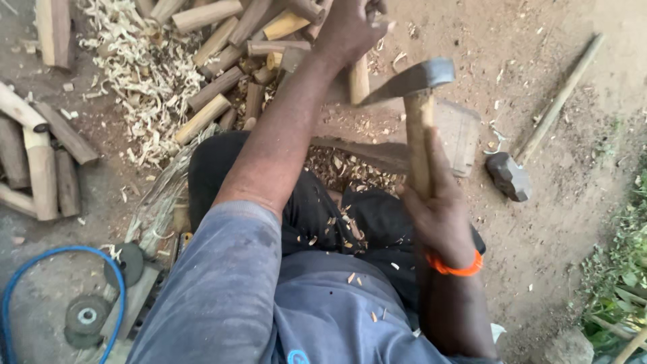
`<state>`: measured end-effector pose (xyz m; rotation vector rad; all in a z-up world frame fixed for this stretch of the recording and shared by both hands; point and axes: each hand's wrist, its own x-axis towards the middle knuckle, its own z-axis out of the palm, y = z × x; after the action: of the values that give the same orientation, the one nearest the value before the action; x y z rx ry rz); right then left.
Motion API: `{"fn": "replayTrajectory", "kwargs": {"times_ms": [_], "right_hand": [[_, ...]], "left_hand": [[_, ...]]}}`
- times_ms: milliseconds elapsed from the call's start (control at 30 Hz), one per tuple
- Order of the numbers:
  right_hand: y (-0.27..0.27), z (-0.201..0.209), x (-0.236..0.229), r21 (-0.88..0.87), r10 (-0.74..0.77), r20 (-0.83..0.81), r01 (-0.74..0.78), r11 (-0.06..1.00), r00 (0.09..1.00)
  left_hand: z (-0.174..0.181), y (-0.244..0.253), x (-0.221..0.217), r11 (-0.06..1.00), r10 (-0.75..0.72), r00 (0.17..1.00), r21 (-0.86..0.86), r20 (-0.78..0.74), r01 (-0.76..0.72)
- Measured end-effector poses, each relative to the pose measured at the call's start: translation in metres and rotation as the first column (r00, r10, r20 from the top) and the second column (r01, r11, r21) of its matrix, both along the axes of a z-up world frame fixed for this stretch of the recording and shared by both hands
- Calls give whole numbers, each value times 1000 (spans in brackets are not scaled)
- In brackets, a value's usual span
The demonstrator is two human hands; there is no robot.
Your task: The person shapes small wooden pegs using an adze while sitting on the ground, striking each piece against a wooden block to carve away shavings.
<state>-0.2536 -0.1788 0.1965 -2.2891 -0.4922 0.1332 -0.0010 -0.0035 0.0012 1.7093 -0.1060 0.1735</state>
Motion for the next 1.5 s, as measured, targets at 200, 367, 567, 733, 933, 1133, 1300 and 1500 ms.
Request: {"fn": "replayTrajectory", "kwargs": {"times_ms": [200, 367, 567, 733, 933, 1133, 1300, 1500], "right_hand": [[-41, 56, -40, 273, -263, 32, 245, 930, 964], [-30, 34, -32, 279, -211, 145, 165, 946, 967], [-6, -7, -6, -54, -111, 28, 113, 992, 993], [-11, 43, -32, 276, -326, -72, 333, 901, 942], [8, 2, -4, -186, -11, 160, 42, 982, 987], [-40, 2, -41, 200, -332, -124, 351, 915, 935], [-64, -19, -47, -180, -470, -75, 451, 874, 880], [-66, -64, -28, -268, -476, -121, 433, 861, 871]], "left_hand": [[-4, 11, -2, 992, -94, 967, 63, -237, 112], [-4, 21, -2, 987, -135, 991, 80, -23, 137], [-6, 20, 3, 994, -30, 999, 109, 36, 26], [3, 7, -2, 947, 130, 987, 306, -95, -95], [20, 7, -11, 936, 121, 967, 350, -226, -35], [23, 15, -14, 885, 205, 978, 436, -46, -165], [51, 10, -31, 889, 145, 981, 417, 129, -187], [124, 34, -102, 358, -177, 982, 934, 67, 1]]}}
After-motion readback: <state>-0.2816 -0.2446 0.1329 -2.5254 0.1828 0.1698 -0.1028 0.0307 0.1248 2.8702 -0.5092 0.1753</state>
